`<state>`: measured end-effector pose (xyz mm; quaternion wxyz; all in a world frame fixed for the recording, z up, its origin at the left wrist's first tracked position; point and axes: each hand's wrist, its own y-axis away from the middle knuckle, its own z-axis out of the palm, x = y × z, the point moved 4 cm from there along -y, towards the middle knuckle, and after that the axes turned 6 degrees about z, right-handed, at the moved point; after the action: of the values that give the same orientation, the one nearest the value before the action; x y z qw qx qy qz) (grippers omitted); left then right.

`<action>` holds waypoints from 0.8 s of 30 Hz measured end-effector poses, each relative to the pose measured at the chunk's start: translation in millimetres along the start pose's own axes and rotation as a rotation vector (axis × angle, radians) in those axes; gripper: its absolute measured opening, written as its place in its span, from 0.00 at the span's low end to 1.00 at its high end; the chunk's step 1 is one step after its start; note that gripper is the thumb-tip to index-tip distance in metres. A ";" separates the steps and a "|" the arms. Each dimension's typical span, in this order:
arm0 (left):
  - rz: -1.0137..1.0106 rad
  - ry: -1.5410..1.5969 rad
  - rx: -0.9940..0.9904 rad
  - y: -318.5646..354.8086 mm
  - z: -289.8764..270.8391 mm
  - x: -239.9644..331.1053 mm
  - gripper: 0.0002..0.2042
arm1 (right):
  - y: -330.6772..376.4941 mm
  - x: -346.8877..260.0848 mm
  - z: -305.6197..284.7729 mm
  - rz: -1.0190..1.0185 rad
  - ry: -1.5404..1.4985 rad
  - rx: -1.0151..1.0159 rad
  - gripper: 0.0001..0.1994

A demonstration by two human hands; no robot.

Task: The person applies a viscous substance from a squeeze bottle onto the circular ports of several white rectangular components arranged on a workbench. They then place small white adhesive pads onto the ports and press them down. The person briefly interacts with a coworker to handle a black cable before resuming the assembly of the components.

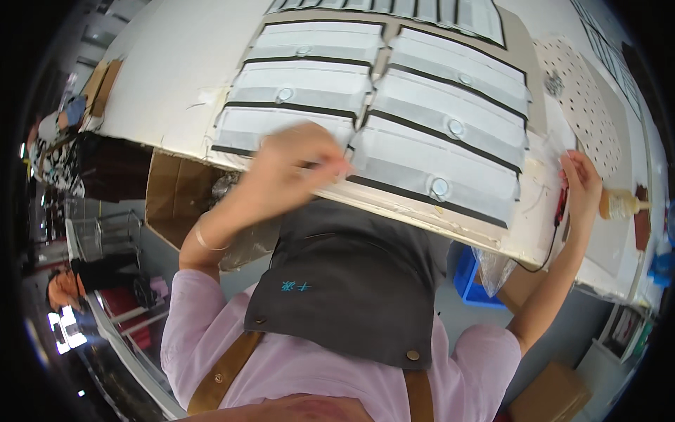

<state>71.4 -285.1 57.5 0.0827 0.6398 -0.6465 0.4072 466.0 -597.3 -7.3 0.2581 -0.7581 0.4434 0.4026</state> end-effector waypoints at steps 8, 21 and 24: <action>0.246 0.088 -0.030 -51.4 89.2 44.5 0.13 | 34.4 -32.0 6.6 -0.132 -0.210 -0.045 0.05; 0.028 0.270 0.176 -67.9 74.1 16.1 0.09 | 95.1 -184.4 118.4 -0.542 0.065 -0.481 0.05; -0.096 0.208 0.169 -53.0 44.5 -3.3 0.04 | 84.4 -203.0 144.4 -0.533 -0.023 -0.550 0.06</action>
<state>137.8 -302.7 48.6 0.1147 0.6289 -0.5666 0.5199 279.3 -434.9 81.8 0.1454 -0.8832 0.1032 0.4337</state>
